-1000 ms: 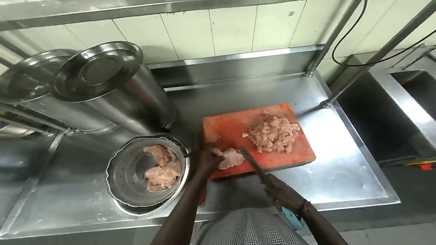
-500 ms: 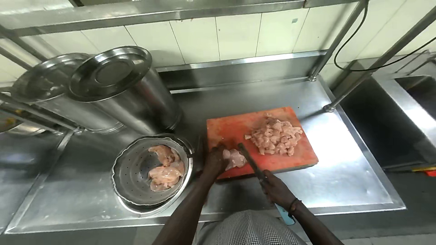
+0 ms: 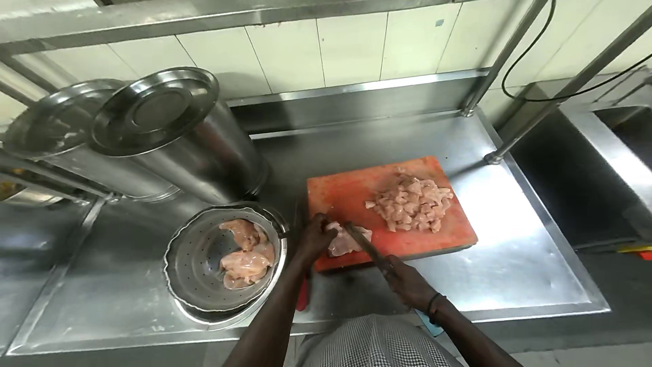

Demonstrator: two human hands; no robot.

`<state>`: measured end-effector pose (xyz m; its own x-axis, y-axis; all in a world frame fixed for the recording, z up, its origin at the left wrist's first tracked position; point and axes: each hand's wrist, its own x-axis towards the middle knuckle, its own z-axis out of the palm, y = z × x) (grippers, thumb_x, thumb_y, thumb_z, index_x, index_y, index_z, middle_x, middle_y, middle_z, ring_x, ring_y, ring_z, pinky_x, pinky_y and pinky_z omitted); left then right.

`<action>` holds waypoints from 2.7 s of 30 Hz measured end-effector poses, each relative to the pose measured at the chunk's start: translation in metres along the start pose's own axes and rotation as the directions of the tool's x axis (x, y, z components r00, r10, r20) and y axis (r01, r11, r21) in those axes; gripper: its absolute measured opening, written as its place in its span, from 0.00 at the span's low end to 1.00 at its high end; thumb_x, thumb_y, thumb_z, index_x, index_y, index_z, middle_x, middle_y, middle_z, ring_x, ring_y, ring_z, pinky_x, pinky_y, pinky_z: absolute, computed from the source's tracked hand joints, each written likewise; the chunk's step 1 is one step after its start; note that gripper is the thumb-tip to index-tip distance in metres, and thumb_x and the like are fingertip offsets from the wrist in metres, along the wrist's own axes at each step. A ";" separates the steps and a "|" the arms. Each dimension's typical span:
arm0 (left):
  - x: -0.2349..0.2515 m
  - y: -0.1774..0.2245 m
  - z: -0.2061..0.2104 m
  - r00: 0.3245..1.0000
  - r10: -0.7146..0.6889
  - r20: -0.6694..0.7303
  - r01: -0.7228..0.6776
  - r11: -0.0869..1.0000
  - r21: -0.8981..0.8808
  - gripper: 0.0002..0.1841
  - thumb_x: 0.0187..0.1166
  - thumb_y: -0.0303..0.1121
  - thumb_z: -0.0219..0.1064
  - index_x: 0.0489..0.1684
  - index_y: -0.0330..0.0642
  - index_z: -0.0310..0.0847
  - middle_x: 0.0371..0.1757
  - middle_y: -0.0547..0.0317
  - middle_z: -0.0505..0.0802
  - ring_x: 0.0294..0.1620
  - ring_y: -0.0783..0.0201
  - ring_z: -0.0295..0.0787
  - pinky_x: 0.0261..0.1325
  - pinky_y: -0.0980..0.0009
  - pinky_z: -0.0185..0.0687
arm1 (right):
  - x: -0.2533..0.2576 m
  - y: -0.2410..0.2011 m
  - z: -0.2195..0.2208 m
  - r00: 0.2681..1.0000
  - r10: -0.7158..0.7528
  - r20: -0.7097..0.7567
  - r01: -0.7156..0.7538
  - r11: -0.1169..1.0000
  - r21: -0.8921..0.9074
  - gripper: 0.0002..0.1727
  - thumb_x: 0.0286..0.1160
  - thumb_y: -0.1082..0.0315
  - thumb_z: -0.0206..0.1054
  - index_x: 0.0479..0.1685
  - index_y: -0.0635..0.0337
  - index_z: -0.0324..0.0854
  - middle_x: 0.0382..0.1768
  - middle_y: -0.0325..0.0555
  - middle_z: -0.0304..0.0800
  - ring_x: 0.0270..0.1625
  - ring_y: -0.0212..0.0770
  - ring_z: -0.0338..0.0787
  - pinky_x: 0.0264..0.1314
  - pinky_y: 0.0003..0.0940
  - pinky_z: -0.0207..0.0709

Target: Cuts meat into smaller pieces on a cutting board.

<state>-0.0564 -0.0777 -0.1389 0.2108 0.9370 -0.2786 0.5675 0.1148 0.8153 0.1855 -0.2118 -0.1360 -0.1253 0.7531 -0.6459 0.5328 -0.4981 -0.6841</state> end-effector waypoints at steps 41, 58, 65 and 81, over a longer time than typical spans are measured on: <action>-0.006 0.047 -0.033 0.987 0.015 -0.160 0.020 0.976 0.215 0.18 0.77 0.28 0.72 0.65 0.38 0.81 0.58 0.41 0.91 0.57 0.44 0.90 0.61 0.40 0.83 | -0.043 0.070 -0.024 0.999 0.003 0.042 -0.016 0.948 0.318 0.16 0.90 0.60 0.54 0.69 0.53 0.70 0.22 0.40 0.73 0.13 0.36 0.74 0.15 0.31 0.73; 0.025 0.069 0.035 0.884 0.033 0.467 -0.269 0.852 0.449 0.14 0.73 0.32 0.75 0.52 0.35 0.88 0.49 0.41 0.92 0.53 0.44 0.90 0.60 0.41 0.83 | -0.066 0.169 0.009 0.882 0.218 -0.417 0.206 0.618 0.759 0.10 0.89 0.65 0.51 0.52 0.61 0.74 0.15 0.42 0.74 0.06 0.37 0.71 0.05 0.34 0.71; 0.045 0.074 0.004 0.978 0.084 0.193 -0.116 0.980 0.163 0.17 0.76 0.27 0.72 0.62 0.34 0.83 0.51 0.39 0.91 0.50 0.46 0.90 0.58 0.45 0.85 | -0.065 0.170 0.007 0.890 0.220 -0.399 0.196 0.605 0.772 0.10 0.89 0.65 0.51 0.50 0.61 0.75 0.15 0.43 0.74 0.06 0.36 0.70 0.04 0.32 0.70; 0.024 0.077 0.036 0.932 -0.054 0.358 -0.207 0.732 0.650 0.22 0.71 0.34 0.75 0.64 0.41 0.81 0.59 0.42 0.91 0.62 0.42 0.89 0.61 0.38 0.83 | -0.065 0.171 0.007 0.895 0.203 -0.398 0.206 0.602 0.772 0.10 0.88 0.65 0.52 0.48 0.61 0.75 0.15 0.43 0.74 0.06 0.36 0.71 0.04 0.32 0.70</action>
<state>0.0211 -0.0580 -0.1009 0.4506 0.7491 -0.4856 0.8886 -0.3243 0.3244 0.2788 -0.3483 -0.2133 0.3292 0.7434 -0.5822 -0.3509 -0.4761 -0.8063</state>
